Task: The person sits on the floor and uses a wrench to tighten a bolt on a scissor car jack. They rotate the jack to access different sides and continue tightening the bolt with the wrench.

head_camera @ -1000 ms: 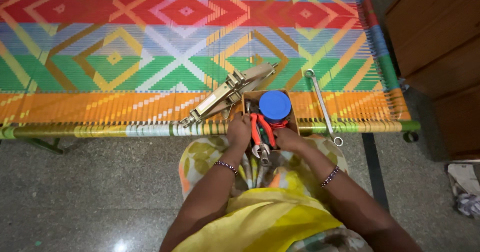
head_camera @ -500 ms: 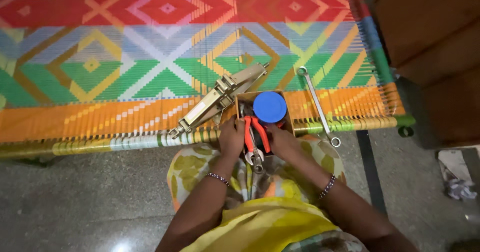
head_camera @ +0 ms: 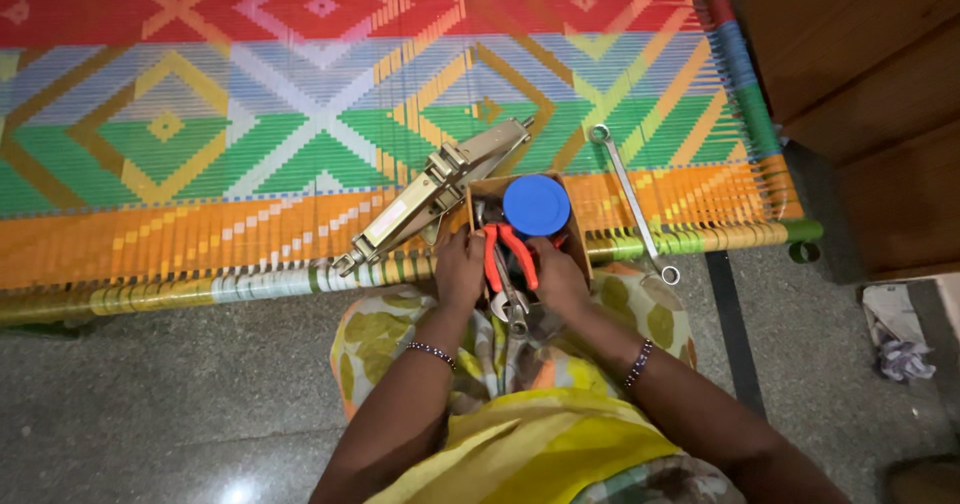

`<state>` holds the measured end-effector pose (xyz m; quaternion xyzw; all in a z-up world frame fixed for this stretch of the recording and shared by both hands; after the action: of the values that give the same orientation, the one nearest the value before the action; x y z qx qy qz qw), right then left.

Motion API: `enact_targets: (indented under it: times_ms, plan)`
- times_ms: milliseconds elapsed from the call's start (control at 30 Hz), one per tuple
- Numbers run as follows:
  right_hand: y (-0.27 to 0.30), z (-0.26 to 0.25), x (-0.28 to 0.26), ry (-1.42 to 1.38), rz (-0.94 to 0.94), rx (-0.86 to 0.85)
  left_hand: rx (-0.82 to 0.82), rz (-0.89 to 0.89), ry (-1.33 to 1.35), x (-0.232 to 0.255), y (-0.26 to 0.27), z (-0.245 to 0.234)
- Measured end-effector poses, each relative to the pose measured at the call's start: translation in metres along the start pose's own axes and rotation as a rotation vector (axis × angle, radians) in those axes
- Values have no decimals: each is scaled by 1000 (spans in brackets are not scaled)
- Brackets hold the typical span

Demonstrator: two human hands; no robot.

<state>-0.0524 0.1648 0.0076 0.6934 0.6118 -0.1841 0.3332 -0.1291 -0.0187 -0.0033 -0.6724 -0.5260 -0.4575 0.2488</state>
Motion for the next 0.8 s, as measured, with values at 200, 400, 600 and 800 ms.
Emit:
enact_targets:
  times_ms: [200,400,600,800]
  plan:
    - [-22,-4,17,164,-47,-231,18,2,-75,0,2,1]
    - [8,-24,6,131,-38,-88,9,-58,8,-7,-1,6]
    - [10,-43,-10,103,-47,-217,29,-86,-28,-25,-9,18]
    - [20,-84,-10,326,-159,407,-9,-38,-185,-11,0,12]
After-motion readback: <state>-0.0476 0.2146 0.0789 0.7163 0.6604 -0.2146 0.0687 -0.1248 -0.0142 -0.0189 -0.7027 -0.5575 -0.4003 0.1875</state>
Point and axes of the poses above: each hand's wrist, its own y-axis away from the middle knuckle, its own z-axis out of the palm, x = y × z, the point moved 5 cm from there along -y, towards the middle knuckle, and after that the axes turned 15 degrees about -x, right-handed, at the moved point
